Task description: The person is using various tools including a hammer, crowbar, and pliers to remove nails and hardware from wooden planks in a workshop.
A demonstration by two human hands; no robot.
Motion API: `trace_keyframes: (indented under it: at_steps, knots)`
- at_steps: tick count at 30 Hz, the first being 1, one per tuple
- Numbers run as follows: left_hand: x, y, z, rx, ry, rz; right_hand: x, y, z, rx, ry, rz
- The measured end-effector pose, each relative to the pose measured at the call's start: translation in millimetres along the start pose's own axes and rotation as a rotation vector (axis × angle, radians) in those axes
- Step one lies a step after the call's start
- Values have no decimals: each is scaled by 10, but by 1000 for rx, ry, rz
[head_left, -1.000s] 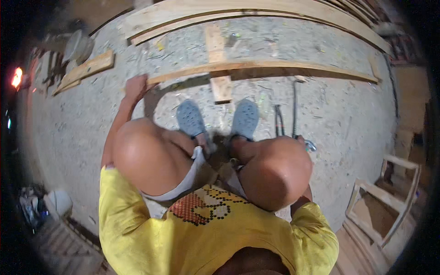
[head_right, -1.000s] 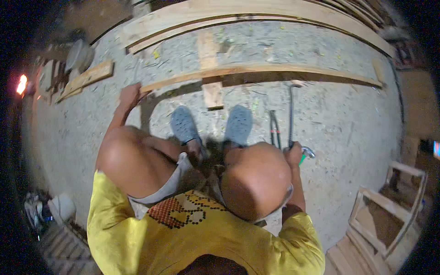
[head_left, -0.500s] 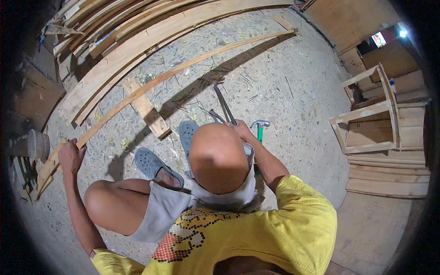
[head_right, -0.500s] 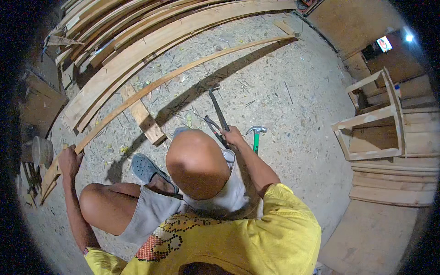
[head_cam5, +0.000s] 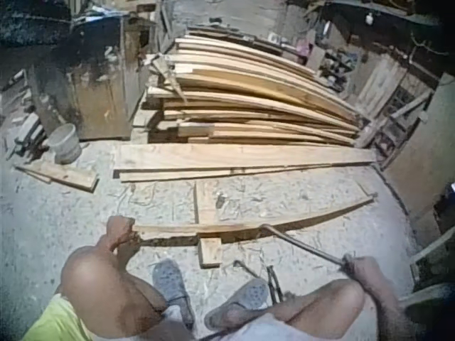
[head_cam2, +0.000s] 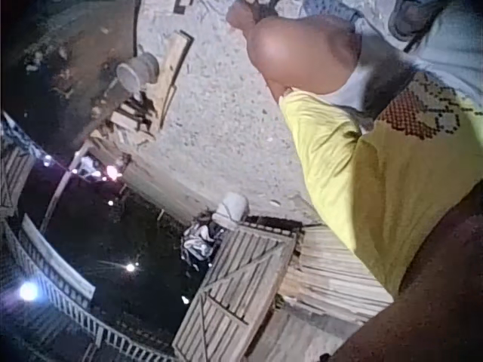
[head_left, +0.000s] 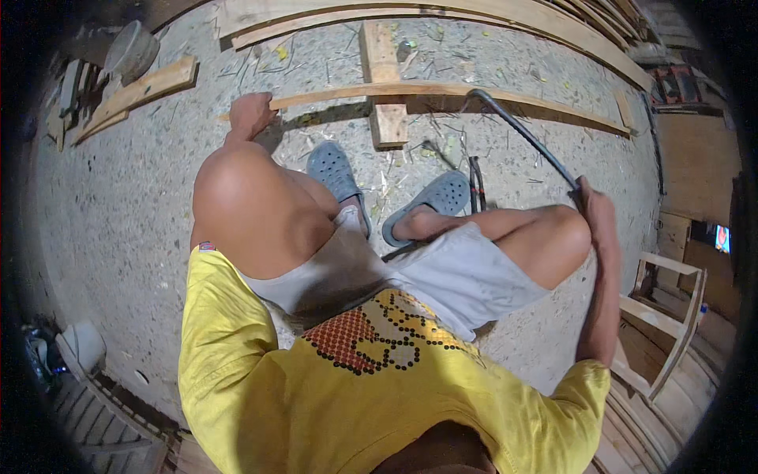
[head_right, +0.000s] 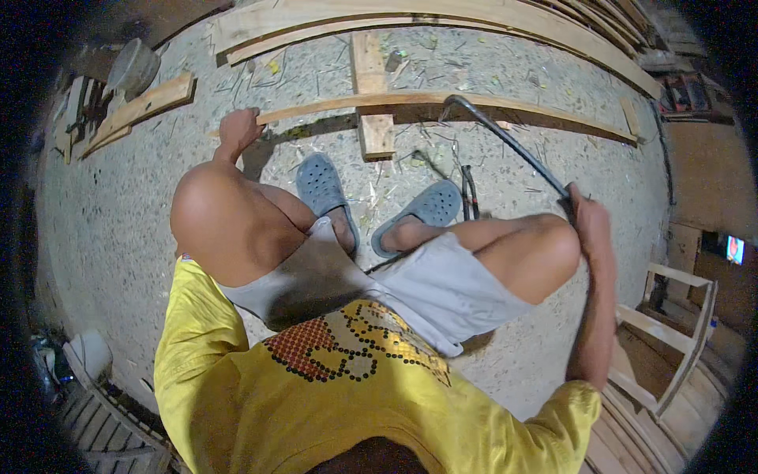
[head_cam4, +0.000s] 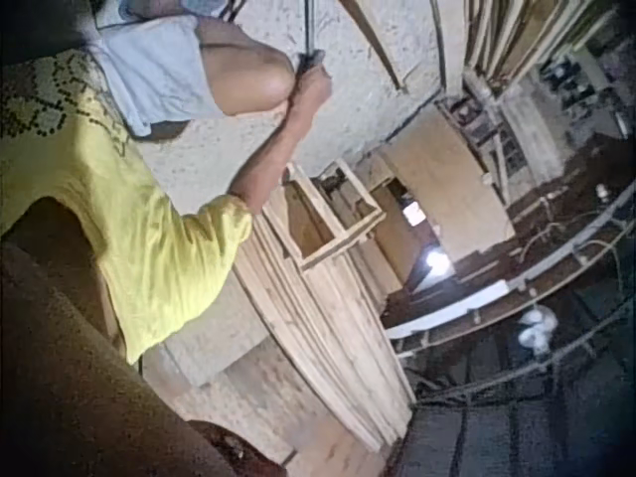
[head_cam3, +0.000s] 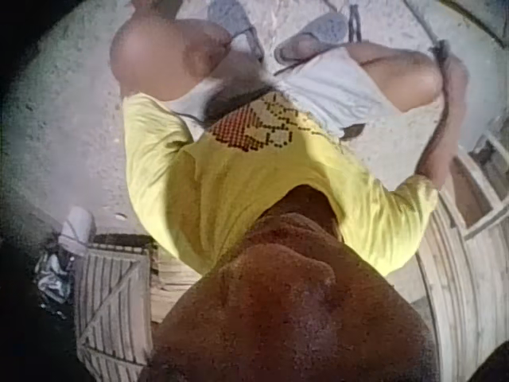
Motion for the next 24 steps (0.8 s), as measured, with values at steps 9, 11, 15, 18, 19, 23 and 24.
trace_keyframes:
  at_steps: [9,11,15,18,19,23,24]
  knots:
    - [51,-183,103,162,135,173,1380,-1824,30,-162,-460,-701]
    - [65,-90,36,157,117,193,1892,-2304,303,-115,-388,-864]
    - [5,-167,54,133,102,174,2221,-3194,578,-6,-410,-959]
    - [-1,-81,-20,146,94,155,2600,-3368,736,-2,-309,-965]
    - [-4,-85,9,143,91,142,2599,-3447,734,-13,-266,-955]
    - [0,-127,55,135,102,119,2567,-3659,727,4,-329,-993]
    - [14,-105,51,144,102,124,2573,-3663,730,2,-369,-1023]
Point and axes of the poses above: each hand's wrist, its own z-axis away from the middle knuckle, its own x-axis out of the palm, y = z × x, the point moved 3 cm from there along -z, towards the middle knuckle, and after that the axes turned 6 degrees about y, right-handed, at the moved point
